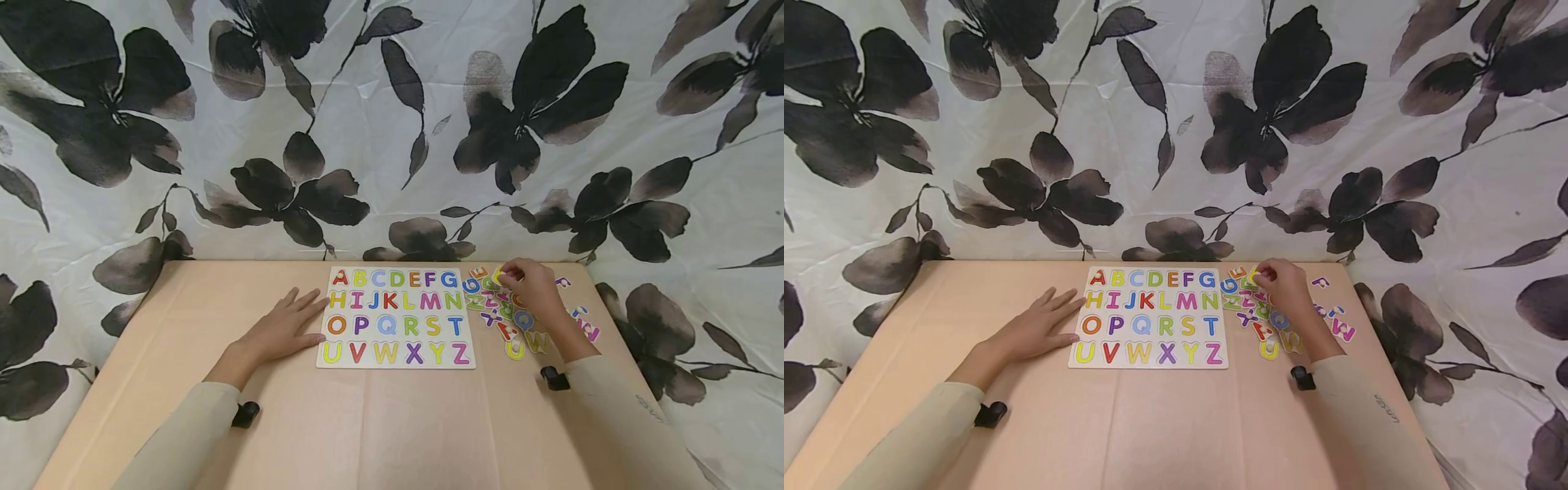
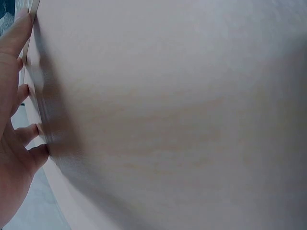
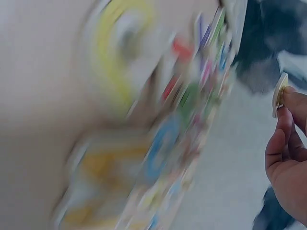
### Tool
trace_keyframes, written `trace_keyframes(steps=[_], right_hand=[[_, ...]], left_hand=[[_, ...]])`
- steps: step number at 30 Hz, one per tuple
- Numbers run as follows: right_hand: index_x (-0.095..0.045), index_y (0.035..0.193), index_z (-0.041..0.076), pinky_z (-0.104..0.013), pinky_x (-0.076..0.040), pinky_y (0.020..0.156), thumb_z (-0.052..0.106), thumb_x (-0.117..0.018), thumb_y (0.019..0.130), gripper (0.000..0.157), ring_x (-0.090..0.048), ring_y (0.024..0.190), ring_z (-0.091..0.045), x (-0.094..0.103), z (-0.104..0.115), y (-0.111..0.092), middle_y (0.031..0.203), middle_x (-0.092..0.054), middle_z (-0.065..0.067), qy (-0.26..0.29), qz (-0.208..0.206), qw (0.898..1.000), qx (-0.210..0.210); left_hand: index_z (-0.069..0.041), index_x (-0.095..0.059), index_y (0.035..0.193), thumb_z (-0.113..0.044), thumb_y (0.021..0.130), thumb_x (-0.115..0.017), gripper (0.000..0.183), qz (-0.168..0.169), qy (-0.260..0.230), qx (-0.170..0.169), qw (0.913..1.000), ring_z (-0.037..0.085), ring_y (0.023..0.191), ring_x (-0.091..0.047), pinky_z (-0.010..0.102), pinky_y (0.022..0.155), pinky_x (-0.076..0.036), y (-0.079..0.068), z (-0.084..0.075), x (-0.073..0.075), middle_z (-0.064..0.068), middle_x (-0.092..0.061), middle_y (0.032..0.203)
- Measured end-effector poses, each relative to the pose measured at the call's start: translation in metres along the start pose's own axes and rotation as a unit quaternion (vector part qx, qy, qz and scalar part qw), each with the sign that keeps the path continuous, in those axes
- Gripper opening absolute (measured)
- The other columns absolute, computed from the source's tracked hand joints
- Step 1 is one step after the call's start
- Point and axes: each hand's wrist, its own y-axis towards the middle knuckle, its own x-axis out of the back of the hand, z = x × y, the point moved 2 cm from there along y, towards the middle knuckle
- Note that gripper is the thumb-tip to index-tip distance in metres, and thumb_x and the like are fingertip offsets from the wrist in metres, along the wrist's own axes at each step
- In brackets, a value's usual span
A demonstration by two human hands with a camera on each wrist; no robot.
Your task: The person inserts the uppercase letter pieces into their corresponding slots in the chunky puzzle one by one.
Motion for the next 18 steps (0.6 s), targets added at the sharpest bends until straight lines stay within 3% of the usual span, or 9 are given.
trace_keyframes(steps=[6, 18], right_hand=[[-0.072, 0.110, 0.005, -0.037, -0.055, 0.077, 0.017, -0.073, 0.098, 0.017, -0.061, 0.092, -0.025, -0.032, 0.049, 0.014, 0.099, -0.066, -0.010, 0.035, 0.015, 0.998, 0.042], [-0.074, 0.106, 0.009, -0.031, -0.055, 0.078, 0.018, -0.077, 0.095, 0.015, -0.060, 0.090, -0.020, -0.100, 0.128, 0.040, 0.097, -0.065, -0.006, 0.069, 0.041, 0.993, 0.081]], left_hand=[[-0.025, -0.037, 0.162, -0.058, 0.093, -0.069, 0.083, -0.001, 0.003, -0.003, 1.0000, 0.053, 0.156, -0.015, 0.071, 0.119, -0.027, 0.000, 0.000, -0.001, 0.009, -0.028, 0.171], [-0.027, -0.037, 0.162, -0.059, 0.093, -0.069, 0.083, -0.003, 0.002, -0.001, 1.0000, 0.052, 0.156, -0.015, 0.071, 0.119, -0.028, -0.002, 0.003, 0.000, 0.007, -0.029, 0.171]])
